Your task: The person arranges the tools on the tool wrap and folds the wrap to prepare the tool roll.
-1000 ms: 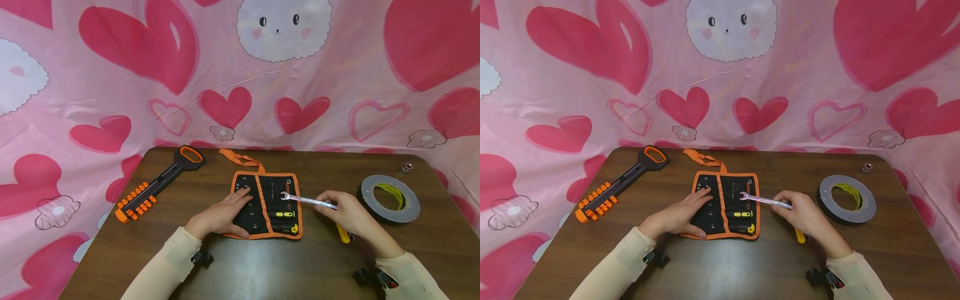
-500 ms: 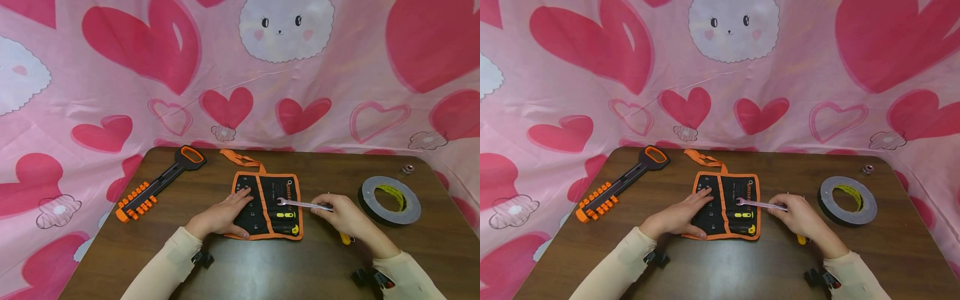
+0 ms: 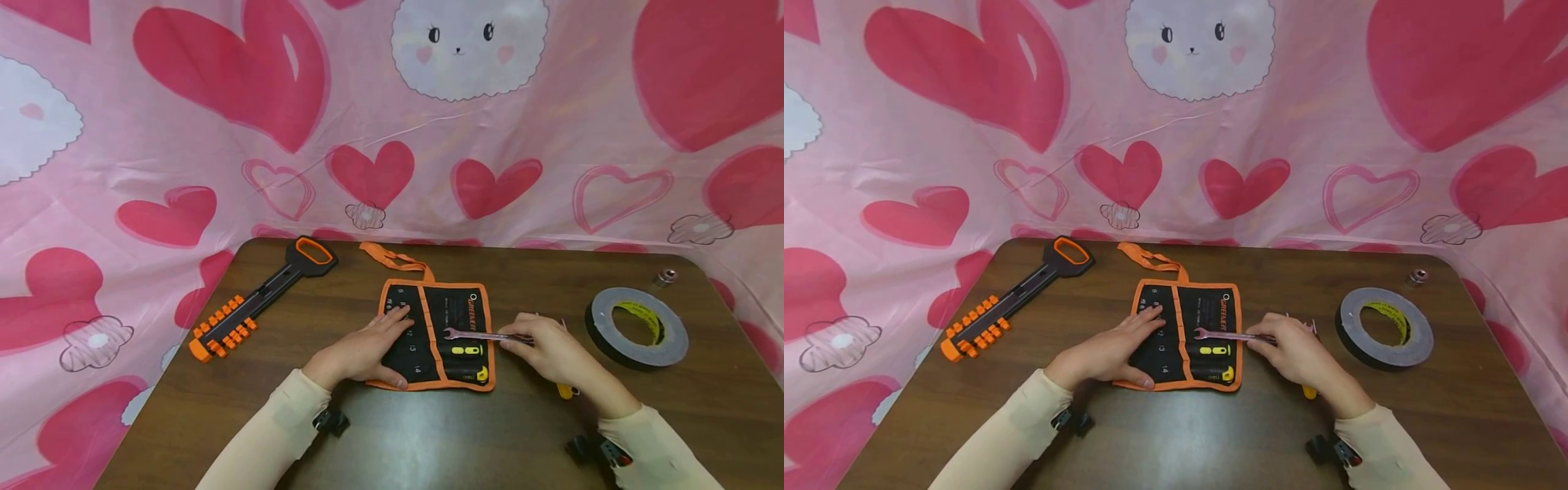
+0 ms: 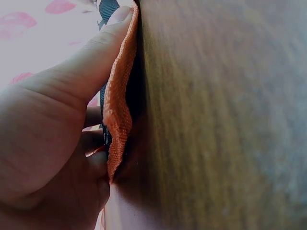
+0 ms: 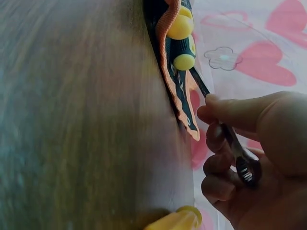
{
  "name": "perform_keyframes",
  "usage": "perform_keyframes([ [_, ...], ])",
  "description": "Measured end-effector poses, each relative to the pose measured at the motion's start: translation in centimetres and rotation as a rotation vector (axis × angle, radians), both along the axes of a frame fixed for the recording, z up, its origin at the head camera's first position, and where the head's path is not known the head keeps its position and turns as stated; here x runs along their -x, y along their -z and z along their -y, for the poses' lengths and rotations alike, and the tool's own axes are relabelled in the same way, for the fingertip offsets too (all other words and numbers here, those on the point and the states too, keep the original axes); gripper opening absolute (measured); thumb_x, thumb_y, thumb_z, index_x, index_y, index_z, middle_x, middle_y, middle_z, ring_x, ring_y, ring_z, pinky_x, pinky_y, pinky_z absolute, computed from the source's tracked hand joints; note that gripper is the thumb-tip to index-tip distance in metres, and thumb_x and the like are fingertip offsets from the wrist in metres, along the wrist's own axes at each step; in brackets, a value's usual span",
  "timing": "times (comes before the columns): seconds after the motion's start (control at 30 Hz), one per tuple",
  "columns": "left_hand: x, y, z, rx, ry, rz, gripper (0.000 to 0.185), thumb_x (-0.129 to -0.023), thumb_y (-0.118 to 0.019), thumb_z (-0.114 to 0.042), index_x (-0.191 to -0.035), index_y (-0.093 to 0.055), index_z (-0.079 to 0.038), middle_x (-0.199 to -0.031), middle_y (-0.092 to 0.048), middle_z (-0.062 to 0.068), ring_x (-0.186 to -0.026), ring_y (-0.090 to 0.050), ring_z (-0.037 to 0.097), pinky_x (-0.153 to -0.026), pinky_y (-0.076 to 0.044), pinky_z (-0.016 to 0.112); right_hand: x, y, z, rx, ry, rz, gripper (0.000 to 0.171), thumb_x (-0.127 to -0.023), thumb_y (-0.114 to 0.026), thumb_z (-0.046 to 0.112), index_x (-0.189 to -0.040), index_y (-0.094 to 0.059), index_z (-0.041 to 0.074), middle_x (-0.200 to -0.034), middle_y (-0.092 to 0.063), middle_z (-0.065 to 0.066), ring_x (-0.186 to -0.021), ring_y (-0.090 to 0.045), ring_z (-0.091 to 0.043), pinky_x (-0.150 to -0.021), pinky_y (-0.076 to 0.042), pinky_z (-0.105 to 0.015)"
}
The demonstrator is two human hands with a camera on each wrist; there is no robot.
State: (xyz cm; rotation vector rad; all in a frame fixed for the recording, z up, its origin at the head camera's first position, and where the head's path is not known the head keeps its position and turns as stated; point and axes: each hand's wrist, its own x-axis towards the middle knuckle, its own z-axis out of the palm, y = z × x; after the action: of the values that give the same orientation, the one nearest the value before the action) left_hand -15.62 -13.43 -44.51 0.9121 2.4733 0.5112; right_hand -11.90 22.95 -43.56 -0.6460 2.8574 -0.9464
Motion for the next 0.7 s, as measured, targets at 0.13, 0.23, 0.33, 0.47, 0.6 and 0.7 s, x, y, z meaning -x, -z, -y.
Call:
perform_keyframes([
  [0.13, 0.1, 0.1, 0.0, 0.002, -0.001, 0.003, 0.109, -0.086, -0.09, -0.051, -0.17, -0.031, -0.014, -0.184, -0.01, 0.003, -0.171, -0.006, 0.025, -0.138, -0.017, 0.051, 0.0, -0.1, 0.4, -0.034, 0.006, -0.003, 0.019, -0.1, -0.077, 0.013, -0.118, -0.084, 0.009, -0.087, -0.064, 0.012, -0.074, -0.048, 0.0, -0.066, -0.043, -0.023],
  [0.23, 0.1, 0.1, 0.0, -0.003, 0.0, 0.005, 0.11, -0.085, -0.09, -0.051, -0.17, -0.031, -0.014, -0.184, -0.01, 0.003, -0.171, -0.006, 0.024, -0.138, -0.017, 0.05, 0.0, -0.1, 0.8, -0.056, 0.03, 0.003, 0.021, -0.099, -0.078, 0.014, -0.119, -0.083, 0.008, -0.093, -0.07, 0.008, -0.08, -0.055, -0.004, -0.07, -0.049, -0.027],
  [0.33, 0.1, 0.1, 0.0, -0.012, 0.001, 0.006, 0.11, -0.085, -0.091, -0.05, -0.17, -0.032, -0.013, -0.184, -0.011, 0.003, -0.171, -0.007, 0.025, -0.138, -0.016, 0.05, 0.2, -0.2, 1.2, -0.058, 0.061, 0.024, 0.02, -0.099, -0.079, 0.014, -0.117, -0.082, 0.008, -0.1, -0.075, 0.003, -0.087, -0.064, -0.011, -0.078, -0.058, -0.038],
  [0.47, 0.1, 0.0, 0.0, -0.015, -0.004, 0.011, 0.109, -0.085, -0.091, -0.05, -0.17, -0.032, -0.014, -0.184, -0.011, 0.003, -0.171, -0.007, 0.025, -0.138, -0.017, 0.051, 0.3, -0.1, 1.6, -0.044, 0.078, 0.019, 0.014, -0.099, -0.078, 0.012, -0.112, -0.082, 0.01, -0.102, -0.077, 0.001, -0.094, -0.069, -0.018, -0.086, -0.061, -0.049],
  [0.6, 0.0, 0.0, 0.0, -0.017, -0.013, 0.015, 0.11, -0.085, -0.091, -0.051, -0.17, -0.032, -0.015, -0.184, -0.011, 0.002, -0.171, -0.008, 0.025, -0.138, -0.017, 0.051, 0.4, -0.1, 1.8, -0.037, 0.063, -0.006, 0.013, -0.099, -0.077, 0.01, -0.111, -0.083, 0.011, -0.1, -0.077, 0.002, -0.095, -0.07, -0.018, -0.087, -0.06, -0.05],
  [0.7, 0.0, 0.0, 0.1, -0.018, -0.012, 0.013, 0.109, -0.085, -0.091, -0.051, -0.17, -0.032, -0.015, -0.184, -0.011, 0.002, -0.171, -0.007, 0.025, -0.138, -0.017, 0.051, 0.5, -0.1, 1.8, -0.04, 0.054, -0.017, 0.013, -0.099, -0.077, 0.01, -0.11, -0.083, 0.012, -0.099, -0.077, 0.003, -0.093, -0.069, -0.017, -0.086, -0.059, -0.048],
])
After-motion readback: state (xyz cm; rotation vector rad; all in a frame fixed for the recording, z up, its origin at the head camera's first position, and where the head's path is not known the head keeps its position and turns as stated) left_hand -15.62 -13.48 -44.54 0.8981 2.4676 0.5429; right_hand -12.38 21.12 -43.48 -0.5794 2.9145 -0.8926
